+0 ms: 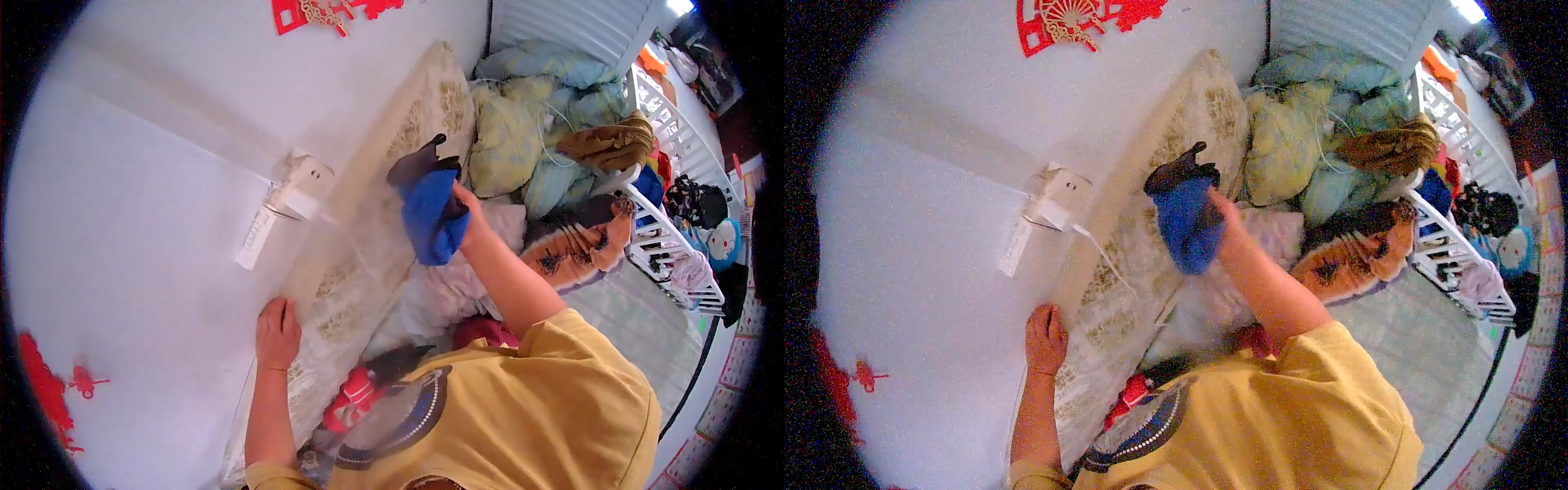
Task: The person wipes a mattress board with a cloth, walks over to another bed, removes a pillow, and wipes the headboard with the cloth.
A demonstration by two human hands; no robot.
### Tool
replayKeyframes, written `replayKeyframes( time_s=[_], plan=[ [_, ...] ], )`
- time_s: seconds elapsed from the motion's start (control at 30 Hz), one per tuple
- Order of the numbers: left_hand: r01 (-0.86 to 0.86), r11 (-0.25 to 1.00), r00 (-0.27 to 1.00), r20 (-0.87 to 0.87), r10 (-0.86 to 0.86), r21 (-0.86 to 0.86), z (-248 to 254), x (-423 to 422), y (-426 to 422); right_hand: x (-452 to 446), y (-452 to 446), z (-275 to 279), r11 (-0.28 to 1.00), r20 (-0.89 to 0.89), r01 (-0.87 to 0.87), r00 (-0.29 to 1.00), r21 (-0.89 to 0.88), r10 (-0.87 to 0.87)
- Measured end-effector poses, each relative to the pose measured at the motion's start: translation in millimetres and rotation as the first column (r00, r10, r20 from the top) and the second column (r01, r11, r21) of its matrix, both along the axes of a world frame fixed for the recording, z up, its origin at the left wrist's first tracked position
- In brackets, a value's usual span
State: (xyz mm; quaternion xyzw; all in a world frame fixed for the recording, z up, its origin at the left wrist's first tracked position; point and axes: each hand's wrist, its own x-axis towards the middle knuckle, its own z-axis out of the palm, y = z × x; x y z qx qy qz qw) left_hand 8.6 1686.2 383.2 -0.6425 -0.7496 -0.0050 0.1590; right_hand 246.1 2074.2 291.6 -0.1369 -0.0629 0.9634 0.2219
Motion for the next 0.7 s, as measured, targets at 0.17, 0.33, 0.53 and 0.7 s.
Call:
replayKeyframes(
  time_s=[0.17, 0.33, 0.53, 0.7],
  plan=[
    [-0.020, 1.000, 1.000, 0.019, 0.020, -0.003, -2.0, -0.5, -0.7, -5.2, 12.9, 23.0, 0.994, 0.093, 0.103, 0.990, 0.030, -0.105],
    [-0.024, 1.000, 1.000, 0.006, 0.024, 0.000, -4.1, -2.0, -2.8, -30.9, 61.7, 54.1, 0.943, 0.020, 0.254, 0.964, 0.214, -0.264],
    [-0.023, 1.000, 1.000, 0.019, 0.023, -0.010, 1.4, 1.2, -3.0, -100.8, 149.8, 99.2, -0.068, 0.045, -0.235, 0.448, 0.970, -0.893],
    [-0.027, 0.999, 0.998, 0.064, 0.030, -0.038, 2.5, -0.2, -4.4, -144.0, 149.0, 46.8, -0.388, -0.203, -0.486, 0.389, 0.783, -0.898]
  ],
)
